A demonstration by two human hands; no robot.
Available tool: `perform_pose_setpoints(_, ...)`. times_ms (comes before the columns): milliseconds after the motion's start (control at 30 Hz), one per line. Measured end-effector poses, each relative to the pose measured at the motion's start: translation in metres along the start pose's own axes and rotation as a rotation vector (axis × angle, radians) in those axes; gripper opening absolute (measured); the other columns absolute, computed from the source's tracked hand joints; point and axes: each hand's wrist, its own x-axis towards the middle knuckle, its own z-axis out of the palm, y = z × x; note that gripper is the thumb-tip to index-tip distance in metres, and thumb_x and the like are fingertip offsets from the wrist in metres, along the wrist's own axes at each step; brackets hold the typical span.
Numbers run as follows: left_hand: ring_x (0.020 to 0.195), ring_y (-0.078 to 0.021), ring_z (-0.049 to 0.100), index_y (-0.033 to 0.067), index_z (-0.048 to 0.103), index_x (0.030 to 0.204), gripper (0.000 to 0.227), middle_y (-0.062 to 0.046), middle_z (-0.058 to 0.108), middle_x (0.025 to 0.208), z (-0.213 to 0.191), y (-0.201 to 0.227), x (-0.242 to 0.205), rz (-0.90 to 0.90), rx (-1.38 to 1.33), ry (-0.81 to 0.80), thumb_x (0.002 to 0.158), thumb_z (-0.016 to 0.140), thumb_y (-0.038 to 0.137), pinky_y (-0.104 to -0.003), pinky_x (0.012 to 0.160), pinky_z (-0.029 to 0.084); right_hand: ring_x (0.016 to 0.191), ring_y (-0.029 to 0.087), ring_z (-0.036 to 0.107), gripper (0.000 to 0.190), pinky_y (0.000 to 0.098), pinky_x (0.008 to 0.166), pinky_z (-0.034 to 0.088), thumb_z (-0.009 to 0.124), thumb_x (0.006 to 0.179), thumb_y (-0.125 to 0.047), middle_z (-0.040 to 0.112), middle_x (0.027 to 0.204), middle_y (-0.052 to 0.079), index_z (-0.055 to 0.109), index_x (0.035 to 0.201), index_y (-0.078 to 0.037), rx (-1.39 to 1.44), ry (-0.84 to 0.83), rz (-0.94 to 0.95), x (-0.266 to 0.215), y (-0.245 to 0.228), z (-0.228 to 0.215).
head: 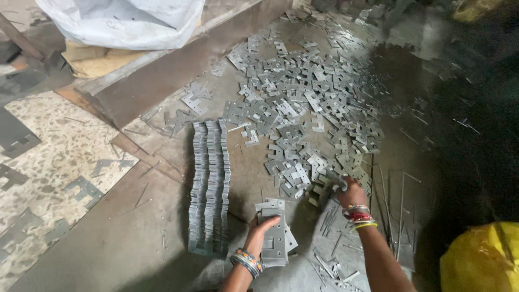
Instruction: The person sits on the floor and repeatedly picks up small metal brackets from a scattered pile, aligns them, and stacks them into neat columns. The person occasionally adjusts the stacks to keep them aligned.
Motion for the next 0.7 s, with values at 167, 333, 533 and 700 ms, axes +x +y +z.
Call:
perform_pose_setpoints(167,0.073,-0.0244,0.077,0.0046,0.069,0.105,0.031,-0.008,0.075,0.086,0.004,0.010,0.007,-0.006,-0.134,-0.008,0.079,0.076,0.021,-0.038,0.067,0.062,0.122,0.040,0.063,0.058,0.0479,0.102,0.052,0.068,0.084,-0.031,0.060,0.143,0.015,0.057,0.140,-0.020,-0.065,-0.239,0.038,0.054,0.012,0.017)
perform_pose_setpoints(333,0.072,-0.0207,0.072,0.0079,0.070,0.104,0.032,-0.006,0.072,0.085,-0.004,0.005,0.015,0.022,-0.139,0.088,0.079,0.075,0.026,-0.037,0.065,0.059,0.125,0.042,0.059,0.058,0.0501,0.105,0.049,0.059,0.089,-0.035,0.053,0.153,0.013,0.052,0.146,-0.026,-0.071,-0.296,-0.011,0.017,0.015,0.024)
perform_pose_setpoints(533,0.079,-0.0139,0.066,0.0097,0.073,0.105,0.035,-0.001,0.069,0.094,-0.012,-0.006,0.020,0.098,-0.119,0.140,0.081,0.077,0.035,-0.031,0.070,0.054,0.105,0.040,0.072,0.058,0.0505,0.092,0.058,0.068,0.084,-0.042,0.075,0.113,0.015,0.057,0.140,-0.027,-0.193,-0.362,0.057,-0.079,-0.025,-0.012)
perform_pose_setpoints(700,0.087,-0.0075,0.069,0.0118,0.076,0.111,0.043,0.003,0.073,0.102,-0.010,-0.001,0.008,0.115,-0.090,0.203,0.083,0.073,0.044,-0.024,0.078,0.055,0.106,0.040,0.072,0.051,0.0516,0.091,0.059,0.073,0.080,-0.048,0.075,0.111,0.017,0.070,0.126,-0.025,-0.156,-0.256,0.276,-0.111,-0.076,-0.042)
